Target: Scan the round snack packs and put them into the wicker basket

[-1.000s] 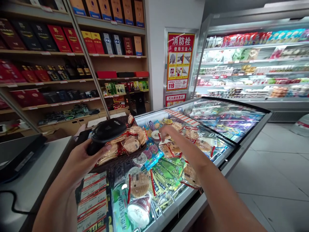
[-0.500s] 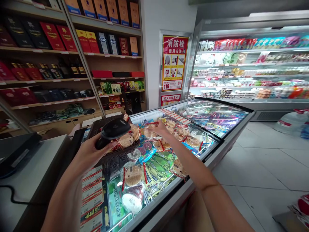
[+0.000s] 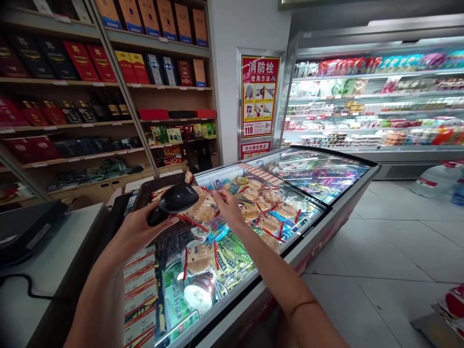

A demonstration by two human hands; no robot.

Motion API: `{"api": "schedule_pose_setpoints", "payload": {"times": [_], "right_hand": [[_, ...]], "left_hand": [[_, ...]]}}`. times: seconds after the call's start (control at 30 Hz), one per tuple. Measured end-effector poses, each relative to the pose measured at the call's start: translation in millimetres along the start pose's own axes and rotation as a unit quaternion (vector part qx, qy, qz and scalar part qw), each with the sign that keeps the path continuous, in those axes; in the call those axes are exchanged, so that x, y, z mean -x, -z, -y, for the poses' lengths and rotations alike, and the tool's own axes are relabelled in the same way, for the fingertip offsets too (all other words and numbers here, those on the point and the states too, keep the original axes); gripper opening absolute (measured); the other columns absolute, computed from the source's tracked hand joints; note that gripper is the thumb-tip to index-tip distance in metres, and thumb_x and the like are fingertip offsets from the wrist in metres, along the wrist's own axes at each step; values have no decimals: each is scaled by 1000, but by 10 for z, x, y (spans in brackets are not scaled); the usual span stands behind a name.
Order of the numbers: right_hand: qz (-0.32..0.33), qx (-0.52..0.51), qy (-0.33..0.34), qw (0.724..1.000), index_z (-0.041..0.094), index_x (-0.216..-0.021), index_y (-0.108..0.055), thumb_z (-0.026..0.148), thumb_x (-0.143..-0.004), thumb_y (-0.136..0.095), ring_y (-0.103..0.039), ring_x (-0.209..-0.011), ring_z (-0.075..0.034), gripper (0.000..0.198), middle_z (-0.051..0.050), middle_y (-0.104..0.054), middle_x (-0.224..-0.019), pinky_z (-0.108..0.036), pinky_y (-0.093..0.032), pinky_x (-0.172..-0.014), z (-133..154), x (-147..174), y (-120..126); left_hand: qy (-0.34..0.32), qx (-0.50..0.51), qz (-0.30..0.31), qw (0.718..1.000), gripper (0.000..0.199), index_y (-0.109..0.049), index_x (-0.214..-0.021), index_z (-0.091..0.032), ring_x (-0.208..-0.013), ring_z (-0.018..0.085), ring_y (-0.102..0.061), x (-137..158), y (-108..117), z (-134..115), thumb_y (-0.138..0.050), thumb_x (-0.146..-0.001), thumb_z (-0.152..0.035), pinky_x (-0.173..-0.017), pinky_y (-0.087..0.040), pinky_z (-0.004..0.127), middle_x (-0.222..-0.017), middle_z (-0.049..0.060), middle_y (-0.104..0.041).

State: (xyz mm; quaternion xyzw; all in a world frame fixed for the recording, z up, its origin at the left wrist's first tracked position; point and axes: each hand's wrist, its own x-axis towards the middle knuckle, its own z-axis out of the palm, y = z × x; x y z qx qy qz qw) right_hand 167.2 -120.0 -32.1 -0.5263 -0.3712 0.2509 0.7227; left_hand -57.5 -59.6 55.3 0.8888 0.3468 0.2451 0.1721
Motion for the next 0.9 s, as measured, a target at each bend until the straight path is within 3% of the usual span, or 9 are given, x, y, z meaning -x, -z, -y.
{"api": "schedule_pose_setpoints", "payload": {"times": [0.37, 0.63, 0.8, 0.9], "right_hand": [[-70, 36, 6, 997, 23, -78, -54, 66, -76, -63, -59, -65, -17, 44, 0, -55, -71, -32, -60, -50, -282, -141, 85], [-73, 11, -4, 997, 23, -80, -53, 63, -76, -64, -61, -67, -18, 42, 0, -56, -72, -35, -62, -56, -380, -171, 109], [-130, -55, 13, 990, 23, -82, -51, 58, -76, -66, -63, -72, -18, 39, 1, -57, -74, -38, -62, -70, -408, -425, 156], [-155, -15, 26, 988, 21, -88, -53, 56, -85, -60, -63, -77, -16, 36, 1, -59, -77, -36, -61, -76, -450, -720, 186]], "left_hand": [[-9, -76, 100, 992, 48, -69, -109, -28, -94, 31, -69, 100, -40, -121, -57, -80, -64, -67, -40, 29, -97, 5, -76], [-11, -84, 104, 991, 48, -67, -113, -29, -95, 30, -69, 79, -34, -109, -55, -82, -64, -68, -40, 29, -98, 3, -77], [26, -50, 29, 998, 64, -66, -124, -28, -90, 30, -69, 10, 31, 19, -56, -77, -70, -65, -41, 28, -94, 3, -76], [58, -21, -45, 997, 66, -70, -117, -24, -79, 27, -66, -4, 118, 103, -56, -74, -72, -60, -40, 27, -80, 2, -73]]}}
